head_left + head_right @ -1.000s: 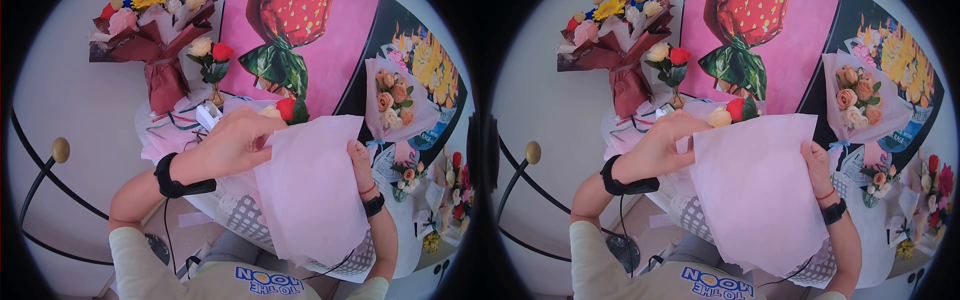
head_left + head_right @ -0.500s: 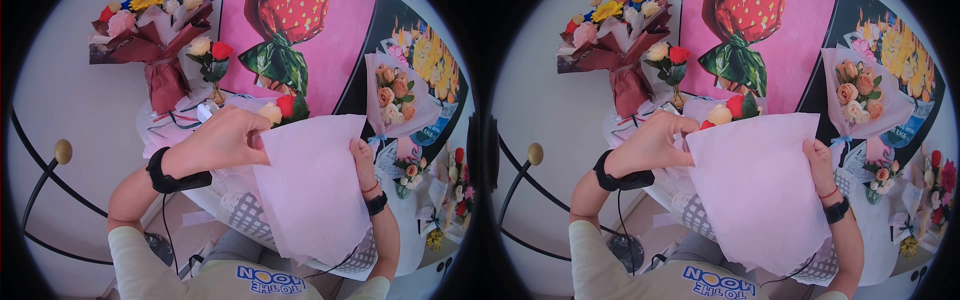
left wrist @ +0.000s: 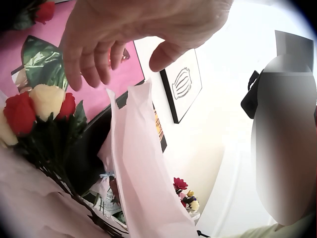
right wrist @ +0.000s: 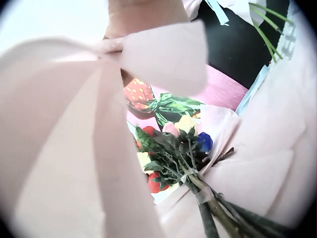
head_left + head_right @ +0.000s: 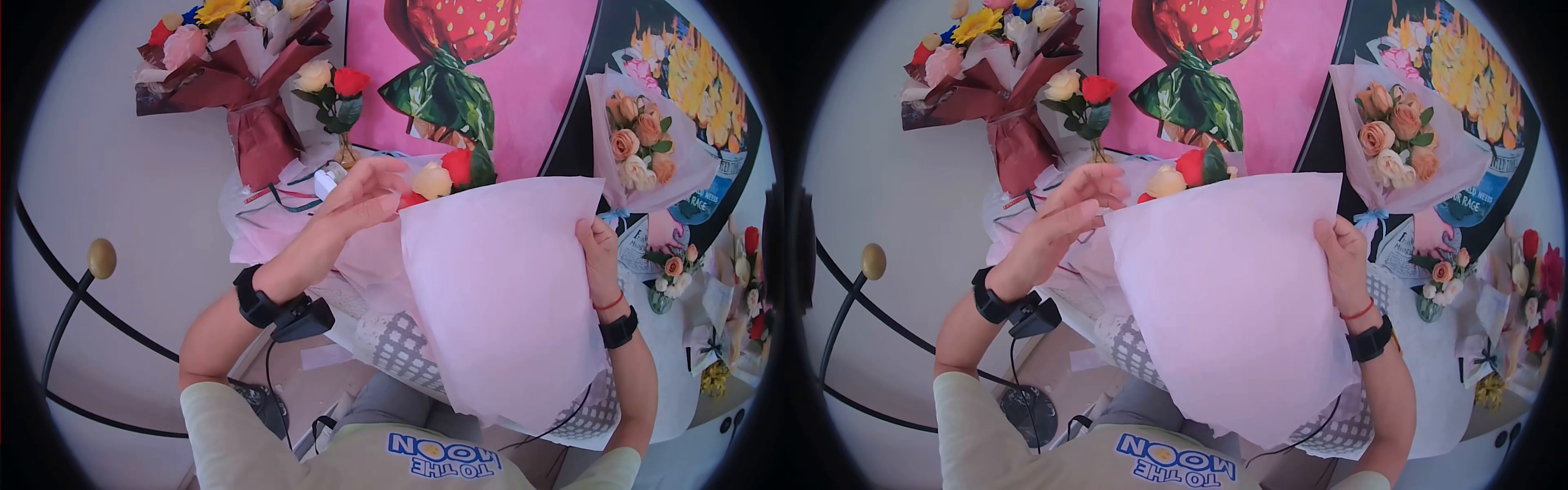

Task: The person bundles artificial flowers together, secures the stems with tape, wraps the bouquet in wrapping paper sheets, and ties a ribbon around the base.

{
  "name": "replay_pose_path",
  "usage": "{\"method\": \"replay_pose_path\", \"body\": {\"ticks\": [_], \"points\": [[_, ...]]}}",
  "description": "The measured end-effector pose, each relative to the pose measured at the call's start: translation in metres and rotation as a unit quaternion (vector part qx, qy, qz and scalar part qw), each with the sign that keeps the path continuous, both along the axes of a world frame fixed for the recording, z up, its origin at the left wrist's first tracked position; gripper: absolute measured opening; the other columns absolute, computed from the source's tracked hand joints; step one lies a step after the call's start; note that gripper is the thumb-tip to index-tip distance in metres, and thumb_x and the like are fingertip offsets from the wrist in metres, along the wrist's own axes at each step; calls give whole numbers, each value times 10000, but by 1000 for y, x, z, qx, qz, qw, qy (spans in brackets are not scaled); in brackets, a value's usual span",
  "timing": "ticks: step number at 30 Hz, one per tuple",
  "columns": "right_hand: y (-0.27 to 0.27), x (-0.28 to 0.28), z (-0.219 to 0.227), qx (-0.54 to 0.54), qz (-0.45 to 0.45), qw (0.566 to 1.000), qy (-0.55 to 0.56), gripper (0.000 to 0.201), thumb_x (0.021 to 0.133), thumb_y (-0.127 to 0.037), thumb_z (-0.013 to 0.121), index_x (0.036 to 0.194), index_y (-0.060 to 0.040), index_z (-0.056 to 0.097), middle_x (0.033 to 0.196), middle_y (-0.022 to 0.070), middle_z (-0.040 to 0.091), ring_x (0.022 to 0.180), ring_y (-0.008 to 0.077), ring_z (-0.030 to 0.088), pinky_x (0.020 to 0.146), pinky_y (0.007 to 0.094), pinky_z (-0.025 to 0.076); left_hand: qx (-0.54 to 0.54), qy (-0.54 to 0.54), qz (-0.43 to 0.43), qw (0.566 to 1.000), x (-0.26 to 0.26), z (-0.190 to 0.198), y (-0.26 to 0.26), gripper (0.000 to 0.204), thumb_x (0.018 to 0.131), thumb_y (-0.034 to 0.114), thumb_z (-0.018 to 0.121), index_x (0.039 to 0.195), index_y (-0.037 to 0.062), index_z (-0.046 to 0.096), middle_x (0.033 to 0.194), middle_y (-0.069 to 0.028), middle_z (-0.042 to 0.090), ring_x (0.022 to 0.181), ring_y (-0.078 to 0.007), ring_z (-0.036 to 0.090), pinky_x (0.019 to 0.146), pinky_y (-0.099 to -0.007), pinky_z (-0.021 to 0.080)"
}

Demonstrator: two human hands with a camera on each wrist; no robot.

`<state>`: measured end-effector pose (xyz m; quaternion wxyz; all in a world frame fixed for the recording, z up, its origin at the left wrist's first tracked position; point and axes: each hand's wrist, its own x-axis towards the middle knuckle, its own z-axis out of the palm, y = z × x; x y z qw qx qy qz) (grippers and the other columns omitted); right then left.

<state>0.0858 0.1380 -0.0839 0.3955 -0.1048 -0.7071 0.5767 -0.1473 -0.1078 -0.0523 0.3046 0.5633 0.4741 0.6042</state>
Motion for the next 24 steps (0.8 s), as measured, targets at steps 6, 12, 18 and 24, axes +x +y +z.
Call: {"method": "replay_pose_path", "body": {"ticks": [6, 12, 18, 24], "points": [[-17, -7, 15, 18, -46, 998, 31, 149, 868, -124, 501, 890, 10, 563, 793, -12, 575, 666, 18, 496, 574, 155, 400, -89, -207, -25, 974, 23, -19, 5, 496, 861, 365, 489, 1211, 34, 373, 1137, -75, 488, 1085, -129, 440, 893, -295, 356], [-16, -16, 15, 39, -56, 997, 44, 129, 856, -105, 522, 813, 8, 568, 717, -45, 544, 626, -4, 451, 534, 149, 361, -70, -192, 91, 975, 34, -27, 20, 363, 880, 285, 474, 1117, 9, 486, 1005, -43, 579, 885, -114, 563, 770, -263, 454], [-13, -15, 13, 81, -69, 994, 34, 158, 862, -112, 513, 758, 0, 556, 681, -72, 506, 601, -21, 394, 503, 149, 321, -26, -178, 109, 978, 20, -27, 25, 338, 888, 251, 458, 1124, 12, 488, 1013, -35, 578, 886, -92, 555, 771, -236, 440], [-24, -16, 31, 46, -33, 998, 26, 167, 867, -145, 511, 793, -1, 555, 691, -59, 531, 612, -20, 435, 515, 142, 354, 26, -186, 108, 976, 22, -26, 30, 305, 897, 241, 441, 1086, 12, 511, 1056, -52, 570, 952, -109, 532, 839, -246, 392]]}}
